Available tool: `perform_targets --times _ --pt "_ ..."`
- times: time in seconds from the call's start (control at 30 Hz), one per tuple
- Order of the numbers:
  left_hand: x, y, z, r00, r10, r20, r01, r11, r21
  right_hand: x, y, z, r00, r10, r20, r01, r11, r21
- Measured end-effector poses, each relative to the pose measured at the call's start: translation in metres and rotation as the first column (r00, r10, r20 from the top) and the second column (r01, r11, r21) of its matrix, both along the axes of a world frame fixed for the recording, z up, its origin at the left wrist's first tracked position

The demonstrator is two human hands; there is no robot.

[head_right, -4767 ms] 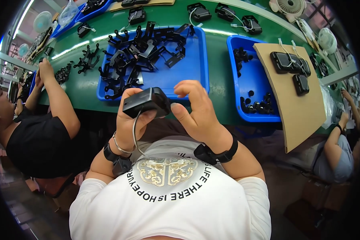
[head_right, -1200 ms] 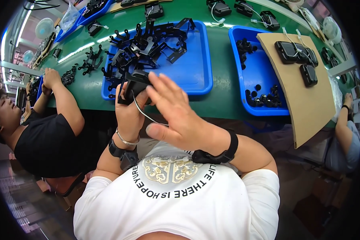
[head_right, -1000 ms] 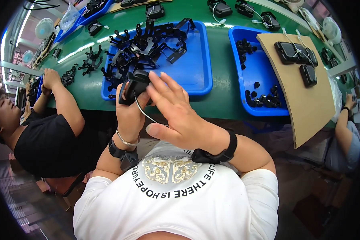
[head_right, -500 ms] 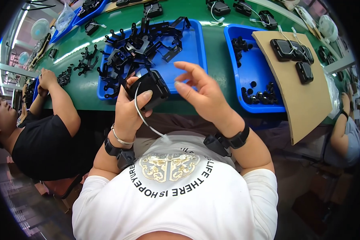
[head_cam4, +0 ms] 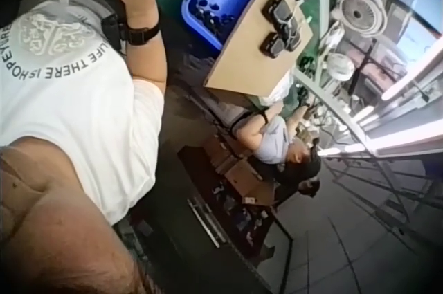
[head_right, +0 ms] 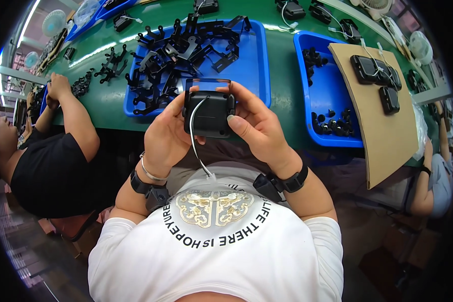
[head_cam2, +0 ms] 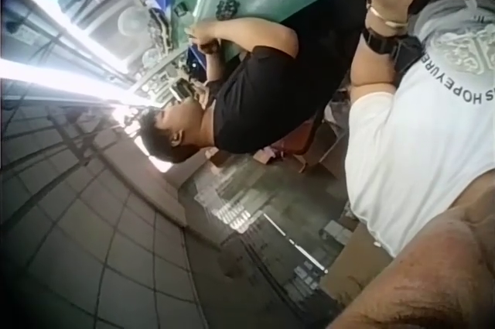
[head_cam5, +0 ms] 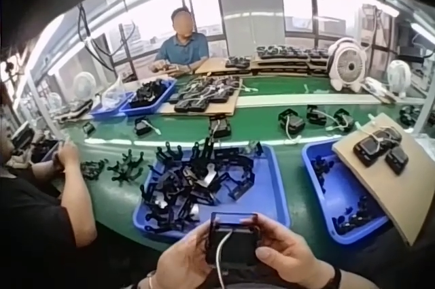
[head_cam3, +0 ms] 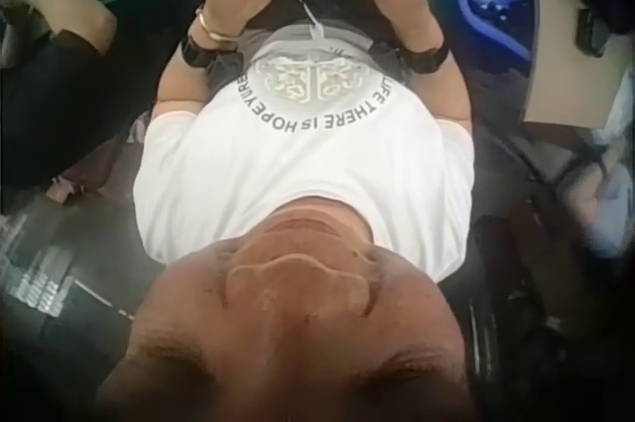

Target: The person fits a black bracket onto a camera housing, inserts a screw into the side by hand, and repeats the process on the other side. They then place the assembled unit onto a cardboard sheet and pick up another camera housing to repeat the task.

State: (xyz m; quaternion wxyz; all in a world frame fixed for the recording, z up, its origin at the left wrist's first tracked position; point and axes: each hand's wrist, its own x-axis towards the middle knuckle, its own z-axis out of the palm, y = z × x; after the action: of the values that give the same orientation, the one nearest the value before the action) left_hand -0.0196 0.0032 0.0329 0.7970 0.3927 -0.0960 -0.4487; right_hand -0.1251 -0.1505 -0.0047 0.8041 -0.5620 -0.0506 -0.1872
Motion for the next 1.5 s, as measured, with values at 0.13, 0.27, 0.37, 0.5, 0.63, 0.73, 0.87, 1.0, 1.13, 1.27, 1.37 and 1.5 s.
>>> perform_targets --times 0.13,0.27,0.37,0.5,0.63,0.73,0.87,1.0,1.13,1.27,1.37,1.5 --pt "0.001 0.006 -0.020 0.976 -0.009 0.217 -0.002 0.999 0.047 -0.002 0.007 -0.004 0.999 -0.045 0.016 0.045 0.998 -0.034" --pt "-0.004 0.009 -0.026 0.907 0.005 0.420 -0.036 0.997 0.066 0.000 0.021 -0.009 0.989 -0.138 0.049 0.140 0.990 -0.032" --pt "-0.011 0.005 -0.029 0.869 0.040 0.494 -0.071 0.996 0.045 0.001 0.025 -0.009 0.980 -0.187 0.063 0.187 0.982 0.002" --pt "-0.014 0.006 -0.035 0.809 0.072 0.584 -0.107 0.994 0.026 0.004 0.029 -0.005 0.978 -0.205 0.044 0.199 0.974 0.107" --pt "-0.008 0.007 -0.038 0.660 0.049 0.750 -0.105 0.994 0.027 0.005 0.028 -0.005 0.982 -0.189 -0.002 0.185 0.957 0.225" --pt "-0.005 0.003 -0.038 0.394 0.066 0.917 -0.132 0.991 -0.014 0.006 0.026 -0.007 0.982 -0.188 -0.003 0.181 0.940 0.290" --pt "-0.006 0.003 -0.040 0.716 0.093 0.691 -0.118 0.993 -0.012 0.005 0.024 -0.002 0.982 -0.185 -0.042 0.189 0.952 0.240" --pt "0.000 0.007 -0.037 0.959 0.023 0.284 0.005 0.995 -0.097 -0.001 0.013 -0.002 0.990 -0.087 -0.115 0.110 0.971 0.211" --pt "0.007 0.009 -0.038 0.958 -0.095 0.272 0.134 0.982 -0.132 -0.008 0.011 -0.003 0.991 -0.052 -0.120 0.067 0.989 0.130" --pt "0.000 0.006 -0.034 0.958 -0.053 0.283 0.077 0.994 -0.074 -0.009 0.010 -0.006 0.988 -0.028 -0.152 0.055 0.983 0.178" --pt "-0.006 0.003 -0.027 0.965 -0.004 0.261 0.006 1.000 -0.007 -0.008 0.013 -0.008 0.990 -0.070 -0.119 0.090 0.980 0.177" --pt "-0.004 0.001 -0.028 0.980 -0.017 0.200 0.032 0.997 -0.072 -0.010 0.013 -0.009 0.988 -0.093 -0.126 0.111 0.984 0.142"
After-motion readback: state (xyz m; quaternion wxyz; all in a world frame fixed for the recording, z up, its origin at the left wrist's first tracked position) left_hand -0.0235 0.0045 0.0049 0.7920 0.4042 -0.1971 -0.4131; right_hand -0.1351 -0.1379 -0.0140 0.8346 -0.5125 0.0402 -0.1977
